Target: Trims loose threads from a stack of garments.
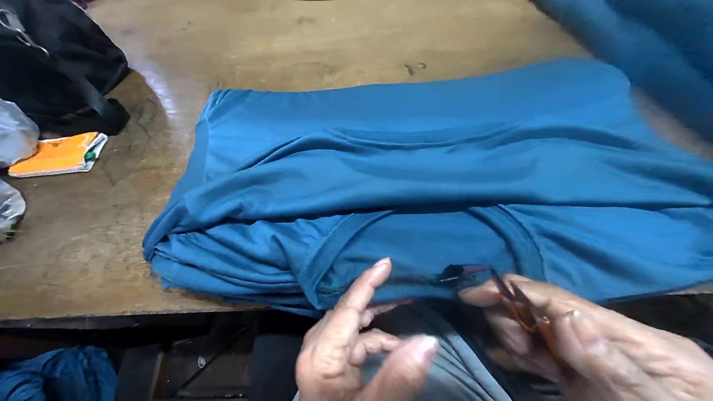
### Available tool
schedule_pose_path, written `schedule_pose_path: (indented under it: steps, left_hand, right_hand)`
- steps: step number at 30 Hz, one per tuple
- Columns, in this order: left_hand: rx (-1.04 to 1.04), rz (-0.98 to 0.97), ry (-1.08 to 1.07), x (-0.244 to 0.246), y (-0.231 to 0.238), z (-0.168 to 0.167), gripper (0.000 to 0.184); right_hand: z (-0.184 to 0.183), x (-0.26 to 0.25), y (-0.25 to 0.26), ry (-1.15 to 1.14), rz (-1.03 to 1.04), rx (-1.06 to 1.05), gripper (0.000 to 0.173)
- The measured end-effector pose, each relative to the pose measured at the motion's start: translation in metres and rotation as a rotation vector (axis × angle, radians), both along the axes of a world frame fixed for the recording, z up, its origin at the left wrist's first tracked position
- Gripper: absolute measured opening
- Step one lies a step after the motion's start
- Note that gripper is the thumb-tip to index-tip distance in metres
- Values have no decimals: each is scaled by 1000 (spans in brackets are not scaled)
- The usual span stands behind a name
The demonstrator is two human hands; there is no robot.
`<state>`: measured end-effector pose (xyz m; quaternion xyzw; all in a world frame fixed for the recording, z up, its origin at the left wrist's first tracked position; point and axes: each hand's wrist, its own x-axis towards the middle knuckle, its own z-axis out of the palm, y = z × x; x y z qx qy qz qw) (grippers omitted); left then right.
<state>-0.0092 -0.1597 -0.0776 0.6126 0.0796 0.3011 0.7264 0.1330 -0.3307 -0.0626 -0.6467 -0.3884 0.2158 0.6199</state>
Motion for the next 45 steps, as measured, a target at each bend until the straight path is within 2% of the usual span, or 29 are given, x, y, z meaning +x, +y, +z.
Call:
schedule_pose_path:
  steps: [3, 6, 8, 9, 11, 14, 17, 23, 30, 31, 33, 34, 39, 45]
  left_hand:
    - [-27, 196, -20, 8, -4, -1, 21]
    - [-34, 269, -34, 14, -5, 1, 10]
    - [-153, 263, -35, 17, -5, 5, 17]
    - [-185, 258, -44, 19, -5, 6, 20]
    - [-173, 244, -73, 22, -6, 5, 23]
    - [-117, 226, -121, 24, -8, 2, 22]
    - [-72, 204, -134, 20, -6, 0, 21]
    - [-200, 179, -103, 20, -6, 5, 21]
    - [-232, 209, -32, 25, -8, 15, 33]
    - [-244, 192, -44, 24, -7, 14, 35]
    - [-279, 156, -72, 19, -5, 12, 39]
    - [-298, 150, -70, 17, -4, 14, 40]
    - [-372, 122, -42, 11, -5, 22, 42]
    - [-404, 116, -28, 9, -7, 25, 43]
  right_hand:
    - [-1, -3, -3, -89, -2, -25, 49]
    - [4, -1, -3, -394, 0, -114, 48]
    - [6, 2, -4, -540, -4, -167, 50]
    - [7, 4, -4, -543, -13, -157, 51]
    - [9, 4, 2, -518, -60, -109, 46]
    - [12, 6, 24, -610, -120, -65, 38]
    - [10, 6, 46, -734, -132, -5, 18]
    - [6, -1, 42, -1010, -129, -25, 15]
    - [-8, -14, 29, -896, -73, -66, 14]
    - [-8, -14, 26, -853, -83, -84, 20]
    - [-9, -8, 17, -838, -125, -146, 42]
    - [-11, -4, 13, -869, -161, -177, 46]
    - [-21, 7, 3, -1040, -311, -228, 41]
    - [-24, 0, 20, -1052, -325, -139, 39]
